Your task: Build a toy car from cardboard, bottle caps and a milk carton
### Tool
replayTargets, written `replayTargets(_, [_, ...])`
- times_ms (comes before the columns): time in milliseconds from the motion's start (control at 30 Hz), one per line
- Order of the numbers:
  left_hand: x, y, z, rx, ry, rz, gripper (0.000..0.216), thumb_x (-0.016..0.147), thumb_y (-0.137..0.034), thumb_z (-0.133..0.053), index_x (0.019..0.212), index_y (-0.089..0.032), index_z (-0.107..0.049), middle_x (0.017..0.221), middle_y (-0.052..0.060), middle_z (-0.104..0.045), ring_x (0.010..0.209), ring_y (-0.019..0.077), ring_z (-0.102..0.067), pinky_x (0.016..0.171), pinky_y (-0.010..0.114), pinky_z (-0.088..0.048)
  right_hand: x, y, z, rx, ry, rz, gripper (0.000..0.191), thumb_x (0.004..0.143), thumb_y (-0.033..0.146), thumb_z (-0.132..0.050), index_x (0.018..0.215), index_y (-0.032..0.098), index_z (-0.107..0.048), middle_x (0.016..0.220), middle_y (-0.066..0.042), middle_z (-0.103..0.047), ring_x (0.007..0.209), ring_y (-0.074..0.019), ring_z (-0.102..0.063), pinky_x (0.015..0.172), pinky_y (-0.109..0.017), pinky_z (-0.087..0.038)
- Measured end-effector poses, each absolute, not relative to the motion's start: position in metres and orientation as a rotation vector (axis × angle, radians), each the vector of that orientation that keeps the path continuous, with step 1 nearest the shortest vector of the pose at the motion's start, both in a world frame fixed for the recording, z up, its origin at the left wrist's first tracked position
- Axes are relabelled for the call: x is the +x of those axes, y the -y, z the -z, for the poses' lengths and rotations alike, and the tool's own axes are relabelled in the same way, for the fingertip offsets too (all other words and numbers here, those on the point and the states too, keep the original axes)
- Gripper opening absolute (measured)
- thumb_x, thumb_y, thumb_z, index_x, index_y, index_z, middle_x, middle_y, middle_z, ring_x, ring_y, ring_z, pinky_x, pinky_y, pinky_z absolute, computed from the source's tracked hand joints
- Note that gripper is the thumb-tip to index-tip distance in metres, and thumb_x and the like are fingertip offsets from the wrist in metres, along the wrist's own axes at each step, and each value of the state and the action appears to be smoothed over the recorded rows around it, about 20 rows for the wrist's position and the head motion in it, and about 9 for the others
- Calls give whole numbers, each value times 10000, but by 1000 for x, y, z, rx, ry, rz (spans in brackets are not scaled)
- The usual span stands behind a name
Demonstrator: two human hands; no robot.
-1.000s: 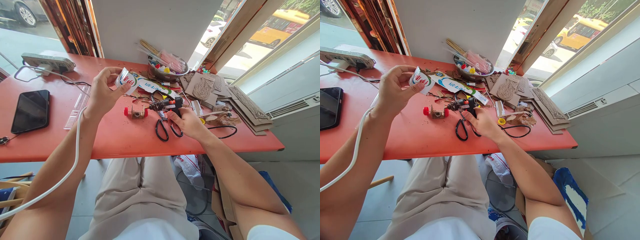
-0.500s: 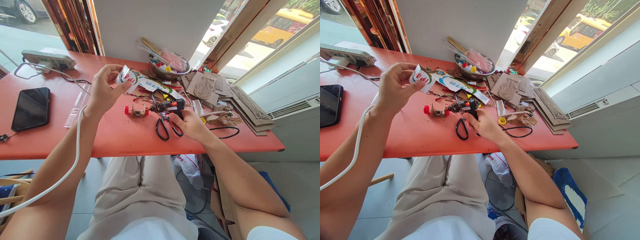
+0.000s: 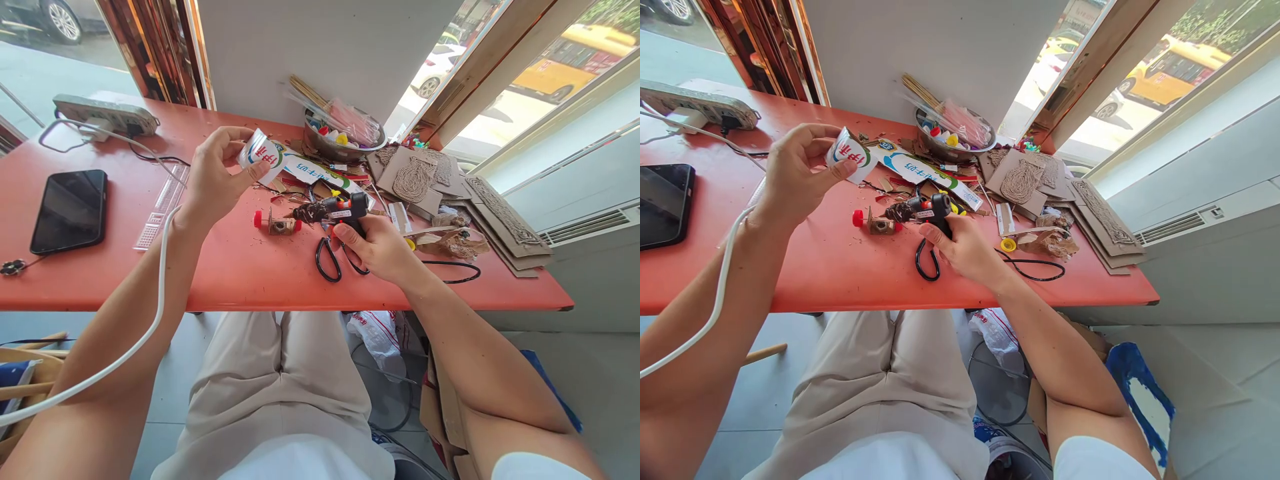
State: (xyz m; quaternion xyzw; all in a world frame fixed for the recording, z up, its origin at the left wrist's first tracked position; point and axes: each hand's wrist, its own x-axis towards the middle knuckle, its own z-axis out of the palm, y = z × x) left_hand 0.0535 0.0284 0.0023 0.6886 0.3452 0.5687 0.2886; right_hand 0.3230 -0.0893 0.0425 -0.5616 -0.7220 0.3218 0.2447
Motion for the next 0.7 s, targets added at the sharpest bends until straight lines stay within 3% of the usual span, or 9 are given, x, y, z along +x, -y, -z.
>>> replayTargets(167, [53, -31, -2, 1836, -908, -1526, 519, 737, -492, -966, 1130, -255, -724, 1051, 55, -845, 972, 247, -795, 950, 502, -688, 307, 74, -42, -1493, 2009, -733, 667, 896, 866, -580, 684, 233, -596, 616, -12, -592, 661, -188, -614, 634, -302, -419])
replayTargets(333, [52, -32, 0, 1882, -892, -1534, 543, 763, -546, -946, 1146, -237, -717, 1043, 50, -831, 998, 240, -795, 986, 505, -676, 302, 68, -40, -1505, 2046, -728, 608, 972, 766, -570, 688, 228, -594, 652, -21, -645, 760, -204, -697, 708, -291, -468])
replayTargets(700, [53, -32, 3, 1967, -857, -1521, 526, 839, -570, -874, 1199, -224, -709, 1113, 68, -823, 1060, 240, -794, 1016, 494, -649, 303, 67, -37, -1516, 2060, -656, 573, 996, 708, -565, 665, 240, -582, 591, -13, -643, 699, -203, -691, 685, -292, -480])
